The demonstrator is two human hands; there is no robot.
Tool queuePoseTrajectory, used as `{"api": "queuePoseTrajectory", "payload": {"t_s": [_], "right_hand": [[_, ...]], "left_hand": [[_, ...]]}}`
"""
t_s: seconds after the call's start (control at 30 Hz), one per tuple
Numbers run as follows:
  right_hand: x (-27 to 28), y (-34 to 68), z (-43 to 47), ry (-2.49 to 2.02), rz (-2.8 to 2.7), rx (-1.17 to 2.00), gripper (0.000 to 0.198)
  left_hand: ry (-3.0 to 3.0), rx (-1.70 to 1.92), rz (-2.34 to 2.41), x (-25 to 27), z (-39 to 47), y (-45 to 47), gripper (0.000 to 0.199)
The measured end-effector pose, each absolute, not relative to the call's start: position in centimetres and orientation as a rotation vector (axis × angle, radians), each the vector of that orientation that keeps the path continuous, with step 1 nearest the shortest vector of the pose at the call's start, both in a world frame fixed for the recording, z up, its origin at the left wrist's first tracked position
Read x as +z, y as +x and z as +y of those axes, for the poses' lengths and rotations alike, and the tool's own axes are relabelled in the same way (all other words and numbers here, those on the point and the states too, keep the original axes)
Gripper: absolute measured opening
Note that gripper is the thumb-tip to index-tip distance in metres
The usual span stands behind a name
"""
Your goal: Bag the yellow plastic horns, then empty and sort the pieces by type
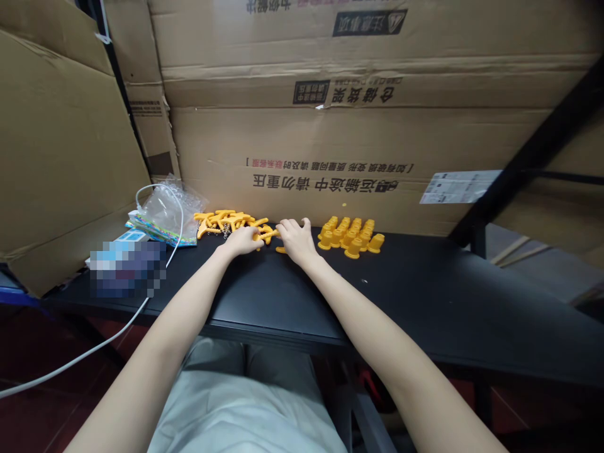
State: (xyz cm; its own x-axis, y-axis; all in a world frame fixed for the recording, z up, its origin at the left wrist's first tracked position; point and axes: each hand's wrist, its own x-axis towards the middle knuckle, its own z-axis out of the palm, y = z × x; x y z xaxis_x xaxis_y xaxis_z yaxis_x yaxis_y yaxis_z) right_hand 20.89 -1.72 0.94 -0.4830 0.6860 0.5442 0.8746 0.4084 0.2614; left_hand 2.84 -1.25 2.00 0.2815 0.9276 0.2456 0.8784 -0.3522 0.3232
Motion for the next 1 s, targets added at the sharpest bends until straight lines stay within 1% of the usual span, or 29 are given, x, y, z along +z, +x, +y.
{"api": "queuePoseTrajectory", "payload": {"t_s": [0.17, 0.33, 0.43, 0.6, 0.73, 0.83, 1.0], "right_hand": [[0.9, 21.0, -1.3, -1.36, -2.293, -0.793, 0.024], [0.8, 22.8, -0.4, -1.459, -2.198, -0.783, 0.022], [1.0, 24.4, -0.1, -1.545, -2.095, -0.727, 0.018], [1.9, 26.0, -0.2, -1.817, -1.919, -0.573, 0.029], [2.5, 26.3, -0.4, -2.192, -1.809, -0.254, 0.032], [2.8, 26.4, -0.4, -2.324, -1.738, -0.087, 0.039], [3.1, 26.0, -0.7, -2.318, -1.717, -0.062, 0.043]], "left_hand": [[2.387, 0.58, 1.646, 2.2, -1.7, 3.2, 0.023], [2.427, 0.435, 1.696, 2.2, -1.8, 2.9, 0.019], [2.386, 0.507, 1.87, 1.7, -1.0, 2.1, 0.027], [2.212, 0.836, 2.125, 0.9, 0.3, 0.7, 0.032], [2.21, 1.009, 2.137, 0.2, 1.0, -0.3, 0.036], [2.255, 1.001, 2.156, -0.4, 1.5, -0.7, 0.038], [2.219, 0.796, 2.215, -1.1, 1.6, -0.9, 0.05]]}}
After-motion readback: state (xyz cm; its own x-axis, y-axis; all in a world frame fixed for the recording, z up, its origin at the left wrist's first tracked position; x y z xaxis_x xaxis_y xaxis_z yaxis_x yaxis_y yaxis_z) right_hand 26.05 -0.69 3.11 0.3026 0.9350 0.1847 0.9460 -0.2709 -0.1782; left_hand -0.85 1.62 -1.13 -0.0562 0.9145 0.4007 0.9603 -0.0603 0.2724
